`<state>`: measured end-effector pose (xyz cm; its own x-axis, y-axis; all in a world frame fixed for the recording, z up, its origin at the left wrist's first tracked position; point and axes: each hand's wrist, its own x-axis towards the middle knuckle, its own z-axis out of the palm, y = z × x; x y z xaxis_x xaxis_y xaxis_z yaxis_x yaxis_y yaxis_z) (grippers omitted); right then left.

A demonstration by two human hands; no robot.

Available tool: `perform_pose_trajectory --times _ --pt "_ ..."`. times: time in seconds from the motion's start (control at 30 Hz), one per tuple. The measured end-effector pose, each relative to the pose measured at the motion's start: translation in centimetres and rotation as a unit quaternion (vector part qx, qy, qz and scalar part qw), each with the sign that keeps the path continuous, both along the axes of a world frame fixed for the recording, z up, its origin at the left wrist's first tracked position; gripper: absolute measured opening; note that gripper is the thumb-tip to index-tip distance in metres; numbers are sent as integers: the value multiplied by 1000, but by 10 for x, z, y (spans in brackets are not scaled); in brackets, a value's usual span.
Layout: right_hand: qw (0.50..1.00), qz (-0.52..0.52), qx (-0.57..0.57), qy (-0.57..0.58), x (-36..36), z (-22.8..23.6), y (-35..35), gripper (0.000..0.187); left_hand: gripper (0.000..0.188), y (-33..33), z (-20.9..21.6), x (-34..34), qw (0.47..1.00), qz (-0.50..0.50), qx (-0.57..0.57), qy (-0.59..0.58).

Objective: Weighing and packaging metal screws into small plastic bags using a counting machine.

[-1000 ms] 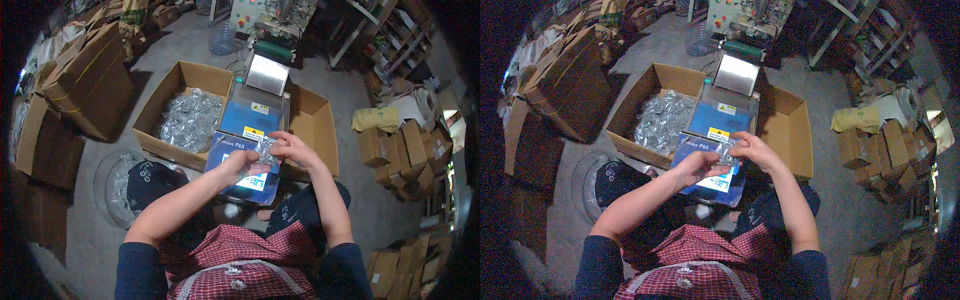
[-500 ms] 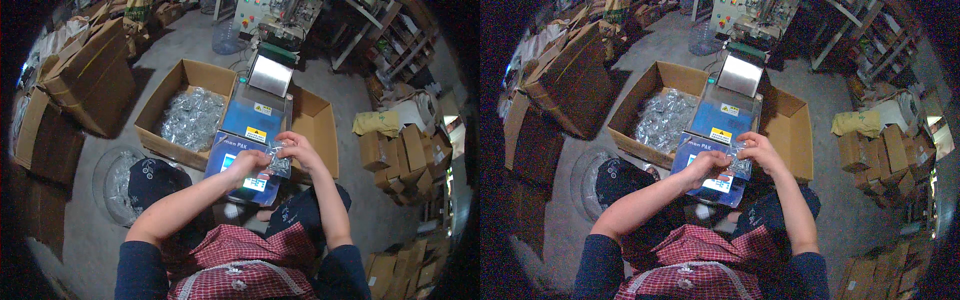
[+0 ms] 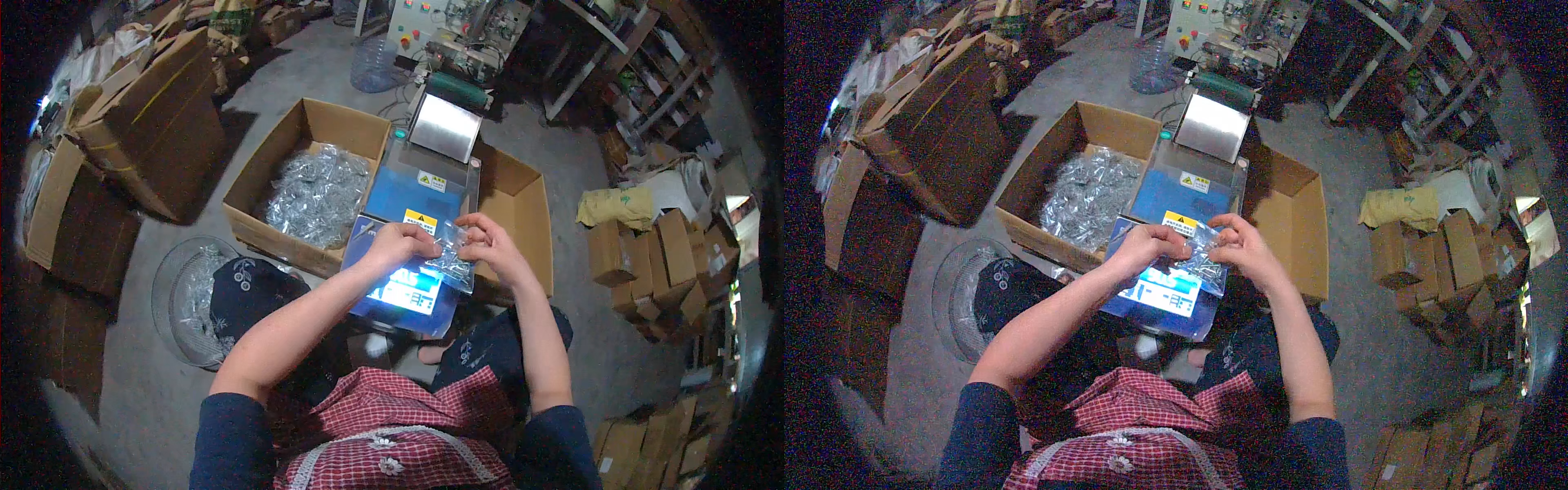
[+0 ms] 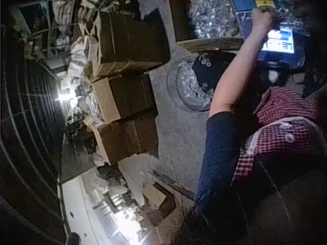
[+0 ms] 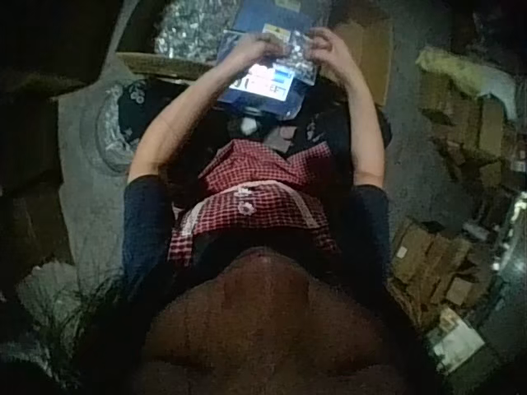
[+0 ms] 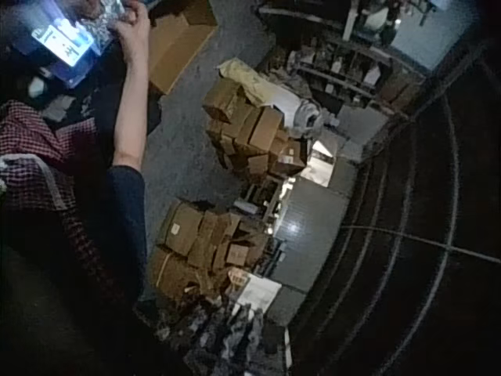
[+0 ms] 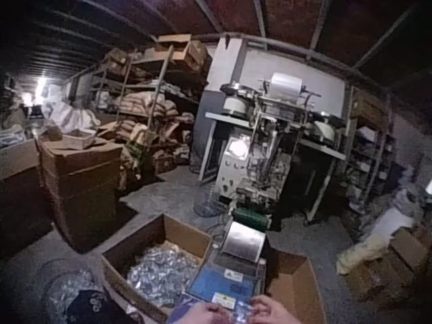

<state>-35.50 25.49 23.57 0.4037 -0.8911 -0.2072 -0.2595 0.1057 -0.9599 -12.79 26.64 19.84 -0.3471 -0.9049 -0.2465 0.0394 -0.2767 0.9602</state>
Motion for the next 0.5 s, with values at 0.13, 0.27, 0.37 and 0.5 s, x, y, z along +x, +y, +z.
perform_pose_trajectory --times 0.13,0.27,0.37,0.5 --pt "986 40 -117 112 14 -14 12 67 13 -1 -3 3 996 -21 50 78" --pt "960 43 -197 193 25 -7 14 71 16 1 -6 0 994 -8 57 92" --pt "960 8 -179 217 34 -2 22 67 19 0 -6 -1 994 6 62 94" --pt "950 13 -197 242 37 -2 24 63 17 -3 -5 0 997 21 31 64"
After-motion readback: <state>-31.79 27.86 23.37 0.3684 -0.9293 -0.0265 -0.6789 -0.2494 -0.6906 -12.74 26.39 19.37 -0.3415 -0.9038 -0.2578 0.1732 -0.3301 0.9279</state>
